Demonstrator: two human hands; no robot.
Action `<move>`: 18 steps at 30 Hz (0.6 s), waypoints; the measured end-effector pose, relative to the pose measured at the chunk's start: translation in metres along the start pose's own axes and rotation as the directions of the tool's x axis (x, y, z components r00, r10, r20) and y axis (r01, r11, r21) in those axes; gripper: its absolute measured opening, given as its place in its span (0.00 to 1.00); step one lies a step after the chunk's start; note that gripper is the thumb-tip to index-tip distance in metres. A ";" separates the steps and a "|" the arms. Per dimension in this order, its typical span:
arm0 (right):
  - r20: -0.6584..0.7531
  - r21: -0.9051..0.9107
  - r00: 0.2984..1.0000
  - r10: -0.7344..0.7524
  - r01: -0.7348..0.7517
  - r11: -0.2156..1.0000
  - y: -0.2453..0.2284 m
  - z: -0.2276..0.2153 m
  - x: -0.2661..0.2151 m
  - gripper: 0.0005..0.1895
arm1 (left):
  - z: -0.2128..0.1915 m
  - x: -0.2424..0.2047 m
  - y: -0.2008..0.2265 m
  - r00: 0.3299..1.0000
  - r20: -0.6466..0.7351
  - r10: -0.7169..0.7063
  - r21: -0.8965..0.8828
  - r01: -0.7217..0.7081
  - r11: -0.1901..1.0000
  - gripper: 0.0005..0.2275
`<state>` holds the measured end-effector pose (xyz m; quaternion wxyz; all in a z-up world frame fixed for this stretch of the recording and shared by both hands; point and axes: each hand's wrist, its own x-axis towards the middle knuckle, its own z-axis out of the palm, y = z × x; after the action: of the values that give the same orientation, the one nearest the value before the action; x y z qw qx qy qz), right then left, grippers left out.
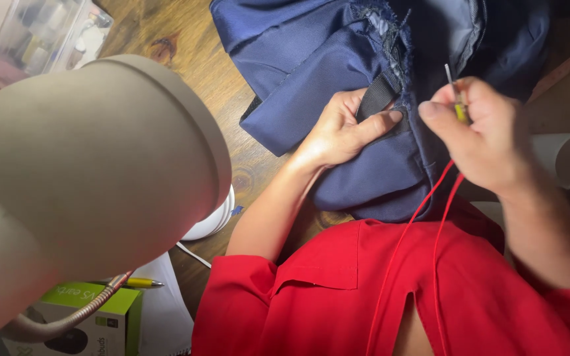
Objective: The person uses a seam ripper and a needle to unpick and then resew a strap or seam on a blue backpack on a wooden table under a desk lamp.
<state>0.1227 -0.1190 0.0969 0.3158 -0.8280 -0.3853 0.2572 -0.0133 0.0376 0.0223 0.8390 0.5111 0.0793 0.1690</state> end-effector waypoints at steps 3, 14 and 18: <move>0.290 0.411 0.957 0.026 -0.149 0.900 -0.020 -0.030 -0.023 0.21 | 0.003 0.001 -0.003 0.999 -0.022 -0.024 -0.019 0.024 1.000 0.09; 0.452 0.391 0.760 0.467 -0.639 0.662 -0.015 -0.001 -0.027 0.30 | 0.010 0.001 -0.012 0.995 -0.025 0.094 0.128 -0.091 0.988 0.10; 0.413 0.410 0.768 0.489 -0.636 0.653 -0.011 0.003 -0.031 0.28 | 0.012 -0.001 -0.013 0.995 -0.020 0.103 0.133 -0.099 0.986 0.10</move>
<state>0.0975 -0.1377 0.1088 0.3792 -0.7440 -0.0591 0.5469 -0.0079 0.0218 0.0168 0.7927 0.5665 0.0755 0.2124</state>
